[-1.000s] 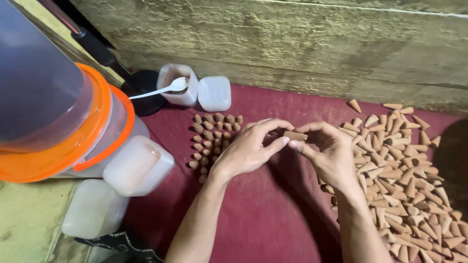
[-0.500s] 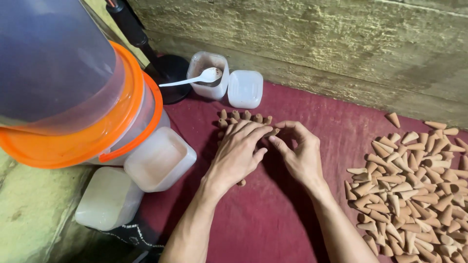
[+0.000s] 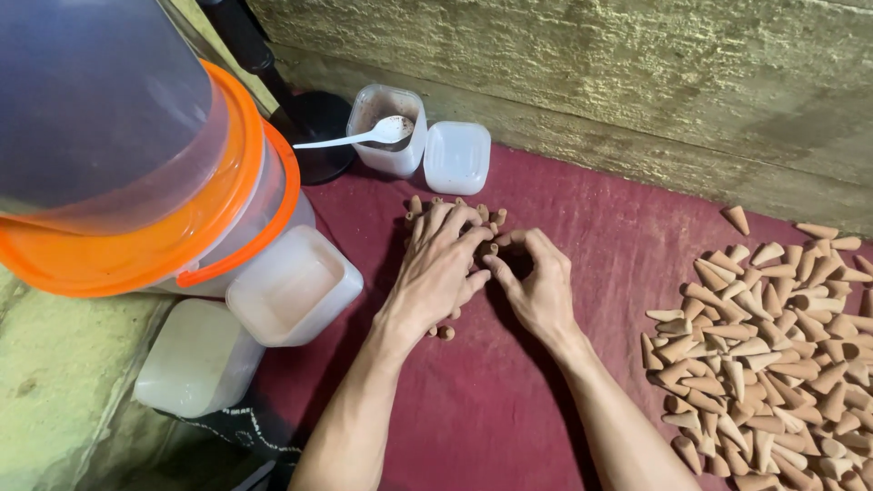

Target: Arranging incense cones into a grid pattern on a work surface

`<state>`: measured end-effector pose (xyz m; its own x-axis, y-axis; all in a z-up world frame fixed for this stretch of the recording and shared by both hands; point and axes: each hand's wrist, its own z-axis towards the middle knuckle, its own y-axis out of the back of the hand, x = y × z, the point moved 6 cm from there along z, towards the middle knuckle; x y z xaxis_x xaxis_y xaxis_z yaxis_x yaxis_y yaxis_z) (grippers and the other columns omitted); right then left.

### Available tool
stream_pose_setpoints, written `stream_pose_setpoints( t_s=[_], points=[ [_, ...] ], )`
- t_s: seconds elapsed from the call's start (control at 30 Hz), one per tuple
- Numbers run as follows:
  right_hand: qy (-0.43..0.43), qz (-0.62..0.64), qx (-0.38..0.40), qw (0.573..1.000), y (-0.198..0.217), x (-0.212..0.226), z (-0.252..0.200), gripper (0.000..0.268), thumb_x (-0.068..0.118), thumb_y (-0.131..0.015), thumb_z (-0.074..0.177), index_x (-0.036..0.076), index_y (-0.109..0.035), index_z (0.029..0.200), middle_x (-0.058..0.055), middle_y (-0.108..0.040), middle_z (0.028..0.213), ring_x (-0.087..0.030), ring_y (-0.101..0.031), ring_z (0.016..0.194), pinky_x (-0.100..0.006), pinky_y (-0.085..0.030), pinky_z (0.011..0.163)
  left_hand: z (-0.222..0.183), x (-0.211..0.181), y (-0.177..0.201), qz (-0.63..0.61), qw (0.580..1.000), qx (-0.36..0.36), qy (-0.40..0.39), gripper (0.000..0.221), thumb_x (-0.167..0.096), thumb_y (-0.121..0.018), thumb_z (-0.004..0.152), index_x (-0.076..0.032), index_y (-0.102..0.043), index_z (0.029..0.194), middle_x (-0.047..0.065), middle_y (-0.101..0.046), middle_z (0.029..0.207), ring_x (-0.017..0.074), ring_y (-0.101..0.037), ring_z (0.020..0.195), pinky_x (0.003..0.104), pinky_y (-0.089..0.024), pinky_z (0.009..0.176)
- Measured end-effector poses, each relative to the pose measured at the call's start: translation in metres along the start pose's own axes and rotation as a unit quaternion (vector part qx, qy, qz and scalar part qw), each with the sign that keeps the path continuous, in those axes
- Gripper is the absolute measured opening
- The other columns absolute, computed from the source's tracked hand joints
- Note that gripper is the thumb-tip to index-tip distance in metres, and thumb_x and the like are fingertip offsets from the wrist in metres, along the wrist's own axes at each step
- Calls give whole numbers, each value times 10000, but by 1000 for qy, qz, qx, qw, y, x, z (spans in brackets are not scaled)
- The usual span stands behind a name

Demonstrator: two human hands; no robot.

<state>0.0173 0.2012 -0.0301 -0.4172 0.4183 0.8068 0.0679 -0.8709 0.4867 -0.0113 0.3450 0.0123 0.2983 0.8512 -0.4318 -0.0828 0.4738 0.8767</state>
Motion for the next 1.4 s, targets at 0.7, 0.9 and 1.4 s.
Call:
stream_pose_setpoints(
  t_s=[0.7, 0.9, 1.4],
  points=[
    [-27, 5, 9, 1000, 23, 12, 5, 530, 8, -863, 691, 53, -636, 1167, -157, -661, 990, -364, -714, 910, -494, -590, 783, 3, 9, -3, -81, 995, -51, -17, 715, -226, -915, 676, -170, -630, 1330, 37, -596, 1269, 274, -473, 1305, 545, -158, 1210],
    [-62, -3, 17, 998, 84, 30, -5, 512, 31, -785, 741, 125, -648, 1226, -111, -665, 1033, -326, -725, 943, -476, -596, 822, 5, -37, 3, -139, 980, -112, -91, 542, -178, -883, 746, -136, -682, 1248, 69, -624, 1208, 295, -570, 1219, 462, -404, 1101],
    [-145, -202, -90, 964, 303, -74, -81, 316, 187, -789, 831, 106, -700, 1123, -155, -667, 987, -401, -698, 924, -518, -571, 792, 100, -213, -92, -308, 931, 33, -194, 440, -200, -823, 794, -121, -692, 1206, 116, -641, 1139, 351, -619, 1100, 463, -499, 971]
  ],
)
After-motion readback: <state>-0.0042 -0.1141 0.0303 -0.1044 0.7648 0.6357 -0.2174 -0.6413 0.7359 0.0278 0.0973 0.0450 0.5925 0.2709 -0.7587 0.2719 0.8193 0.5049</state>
